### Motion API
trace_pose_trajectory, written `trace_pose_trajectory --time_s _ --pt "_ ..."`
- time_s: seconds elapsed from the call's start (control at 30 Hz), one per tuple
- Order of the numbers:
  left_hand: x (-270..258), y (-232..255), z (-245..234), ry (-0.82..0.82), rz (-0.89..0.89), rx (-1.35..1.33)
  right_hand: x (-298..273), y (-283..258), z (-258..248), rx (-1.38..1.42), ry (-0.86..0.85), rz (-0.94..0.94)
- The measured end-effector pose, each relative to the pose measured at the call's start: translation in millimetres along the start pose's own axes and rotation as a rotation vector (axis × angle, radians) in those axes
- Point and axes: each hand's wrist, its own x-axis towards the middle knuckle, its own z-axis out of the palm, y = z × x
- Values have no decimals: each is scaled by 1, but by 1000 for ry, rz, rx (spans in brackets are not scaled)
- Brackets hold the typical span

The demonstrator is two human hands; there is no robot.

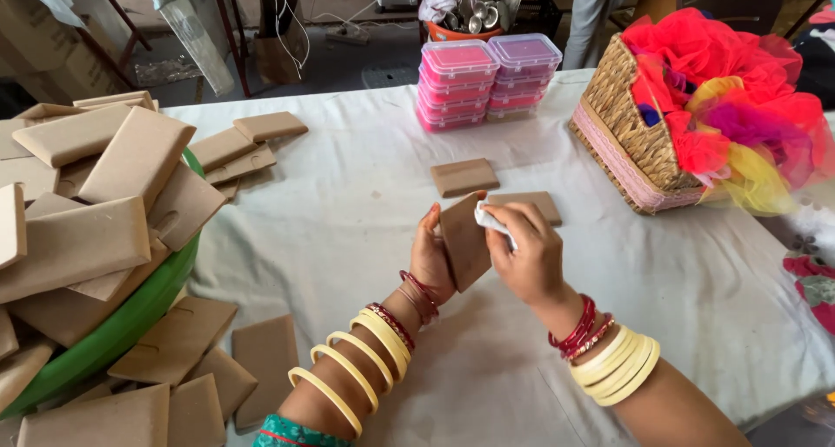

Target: Wiping small brown rectangular objects with a white cloth.

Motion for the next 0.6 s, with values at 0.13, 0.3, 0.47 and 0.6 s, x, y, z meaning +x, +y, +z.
trace_pose_trajectory --time_s 0.13,0.3,0.47,0.6 --pt "5 -19 -12 -4 62 132 -3 -5 6 -100 27 -23" --pt "4 -8 -14 -115 84 98 -7 -34 3 133 -82 4" --pt "0 2 6 -133 -33 65 2 -14 -19 501 -143 168" --pt "8 -24 -28 57 -189 107 14 -12 -24 149 -16 198"
